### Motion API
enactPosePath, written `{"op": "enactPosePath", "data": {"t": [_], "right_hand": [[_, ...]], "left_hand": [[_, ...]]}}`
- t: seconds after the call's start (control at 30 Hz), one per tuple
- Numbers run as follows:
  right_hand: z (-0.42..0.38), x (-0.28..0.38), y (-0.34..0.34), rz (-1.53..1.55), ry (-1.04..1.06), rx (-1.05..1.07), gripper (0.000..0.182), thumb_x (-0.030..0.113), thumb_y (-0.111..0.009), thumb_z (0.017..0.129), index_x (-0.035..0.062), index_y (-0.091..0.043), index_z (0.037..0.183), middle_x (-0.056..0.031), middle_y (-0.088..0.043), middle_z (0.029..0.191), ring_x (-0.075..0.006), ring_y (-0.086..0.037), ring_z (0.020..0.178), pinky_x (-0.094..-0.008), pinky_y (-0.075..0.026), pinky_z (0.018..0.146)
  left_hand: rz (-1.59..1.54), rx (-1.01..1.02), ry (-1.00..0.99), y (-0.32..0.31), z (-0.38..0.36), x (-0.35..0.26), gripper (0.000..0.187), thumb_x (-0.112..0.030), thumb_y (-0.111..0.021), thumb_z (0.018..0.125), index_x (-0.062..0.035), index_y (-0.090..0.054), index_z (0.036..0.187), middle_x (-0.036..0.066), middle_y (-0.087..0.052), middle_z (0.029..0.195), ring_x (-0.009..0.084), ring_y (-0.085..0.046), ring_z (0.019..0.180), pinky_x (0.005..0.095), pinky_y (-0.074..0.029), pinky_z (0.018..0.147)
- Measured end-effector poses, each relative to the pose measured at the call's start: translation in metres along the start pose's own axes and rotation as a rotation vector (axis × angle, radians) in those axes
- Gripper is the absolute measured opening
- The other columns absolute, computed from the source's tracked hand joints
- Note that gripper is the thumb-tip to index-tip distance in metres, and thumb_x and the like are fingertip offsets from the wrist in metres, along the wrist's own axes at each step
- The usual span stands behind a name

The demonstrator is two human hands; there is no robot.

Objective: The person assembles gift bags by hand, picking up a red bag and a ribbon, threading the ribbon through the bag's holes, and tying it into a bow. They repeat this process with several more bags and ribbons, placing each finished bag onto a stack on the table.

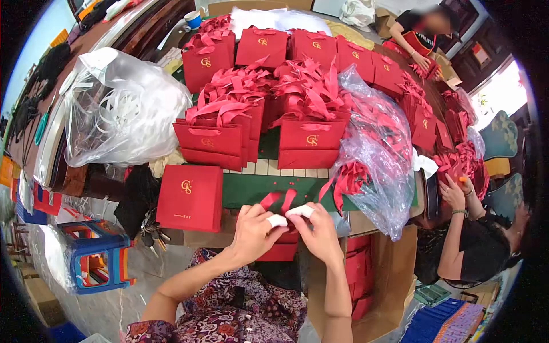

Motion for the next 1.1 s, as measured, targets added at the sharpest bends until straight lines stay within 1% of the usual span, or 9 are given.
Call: {"op": "enactPosePath", "data": {"t": [0.1, 0.3, 0.5, 0.57, 0.7, 0.87, 0.97, 1.0, 1.1], "right_hand": [[0.008, -0.007, 0.009, 0.082, -0.003, 0.31, 0.013, 0.014, -0.067, 0.09, 0.0067, -0.074, 0.098, -0.0084, -0.062, 0.082, -0.0237, -0.061, 0.08, -0.0348, -0.047, 0.07], [0.011, -0.015, 0.009, 0.171, 0.016, 0.394, 0.019, 0.014, -0.069, 0.089, 0.0067, -0.072, 0.106, -0.008, -0.062, 0.084, -0.0248, -0.063, 0.081, -0.0355, -0.049, 0.074], [0.013, -0.029, 0.003, 0.353, -0.121, 0.459, 0.012, 0.014, -0.067, 0.092, 0.0033, -0.069, 0.096, -0.0069, -0.066, 0.086, -0.0164, -0.063, 0.077, -0.0339, -0.05, 0.069], [0.014, -0.028, 0.0, 0.172, -0.245, 0.271, 0.017, 0.02, -0.068, 0.09, 0.0036, -0.068, 0.095, -0.0123, -0.067, 0.087, -0.0264, -0.065, 0.079, -0.0358, -0.05, 0.073], [0.018, -0.033, -0.007, 0.256, -0.265, 0.071, 0.015, 0.018, -0.067, 0.091, 0.0037, -0.068, 0.095, -0.0126, -0.068, 0.087, -0.0254, -0.066, 0.08, -0.0352, -0.05, 0.073], [-0.007, -0.033, -0.005, 0.205, -0.347, -0.329, 0.014, 0.014, -0.066, 0.094, 0.0008, -0.069, 0.099, -0.006, -0.07, 0.088, -0.0107, -0.062, 0.08, -0.0285, -0.049, 0.072], [-0.017, -0.036, 0.007, -0.096, -0.475, -0.37, 0.027, 0.026, -0.062, 0.098, -0.0006, -0.069, 0.099, -0.0115, -0.071, 0.079, -0.0192, -0.067, 0.073, -0.0331, -0.05, 0.069], [-0.014, -0.04, 0.006, -0.101, -0.523, -0.358, 0.035, 0.032, -0.061, 0.098, -0.0017, -0.068, 0.097, -0.0154, -0.071, 0.077, -0.0291, -0.069, 0.072, -0.0383, -0.051, 0.069], [0.005, -0.041, 0.001, -0.257, -0.496, -0.459, 0.036, 0.037, -0.064, 0.095, 0.0013, -0.067, 0.092, -0.0172, -0.068, 0.076, -0.0354, -0.066, 0.071, -0.0454, -0.05, 0.067]], "left_hand": [[0.113, -0.028, -0.181, -0.004, -0.013, 0.002, 0.018, -0.018, -0.08, 0.071, -0.0178, -0.073, 0.088, -0.003, -0.067, 0.079, 0.0178, -0.055, 0.075, 0.0351, -0.039, 0.073], [0.173, -0.108, -0.412, -0.002, -0.016, 0.003, 0.023, -0.015, -0.076, 0.066, -0.0156, -0.073, 0.089, -0.005, -0.068, 0.085, 0.0158, -0.055, 0.074, 0.0345, -0.039, 0.072], [0.139, -0.045, -0.318, 0.003, -0.007, 0.0, 0.017, -0.018, -0.079, 0.072, -0.0169, -0.073, 0.087, -0.004, -0.067, 0.083, 0.0178, -0.055, 0.076, 0.0357, -0.04, 0.074], [0.126, -0.016, -0.325, 0.006, -0.008, 0.002, 0.017, -0.02, -0.081, 0.073, -0.0176, -0.072, 0.087, -0.004, -0.066, 0.081, 0.0189, -0.055, 0.076, 0.0364, -0.039, 0.074], [0.105, -0.023, -0.252, 0.009, -0.007, -0.001, 0.018, -0.02, -0.082, 0.072, -0.0166, -0.071, 0.086, -0.001, -0.064, 0.077, 0.0203, -0.055, 0.075, 0.0371, -0.038, 0.072], [0.104, -0.076, -0.037, 0.015, 0.002, 0.008, 0.015, -0.018, -0.081, 0.074, -0.015, -0.069, 0.083, 0.002, -0.064, 0.076, 0.0241, -0.054, 0.074, 0.038, -0.037, 0.071], [0.114, -0.086, 0.044, 0.018, 0.008, 0.014, 0.015, -0.018, -0.081, 0.075, -0.0138, -0.069, 0.083, 0.004, -0.066, 0.078, 0.0257, -0.054, 0.075, 0.0386, -0.037, 0.072], [0.098, -0.081, 0.045, 0.017, 0.009, 0.015, 0.015, -0.018, -0.08, 0.076, -0.0135, -0.069, 0.083, 0.004, -0.066, 0.078, 0.0259, -0.054, 0.075, 0.0384, -0.036, 0.073], [0.065, -0.085, 0.044, 0.016, 0.01, 0.012, 0.015, -0.018, -0.08, 0.076, -0.0128, -0.068, 0.083, 0.005, -0.066, 0.079, 0.0262, -0.054, 0.076, 0.0383, -0.036, 0.073]]}}
Point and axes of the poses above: each hand's wrist, its own z-axis towards the middle knuckle, its own y-axis out of the back of the hand, x = y × z, the point moved 1 cm from there along z, towards the middle knuckle
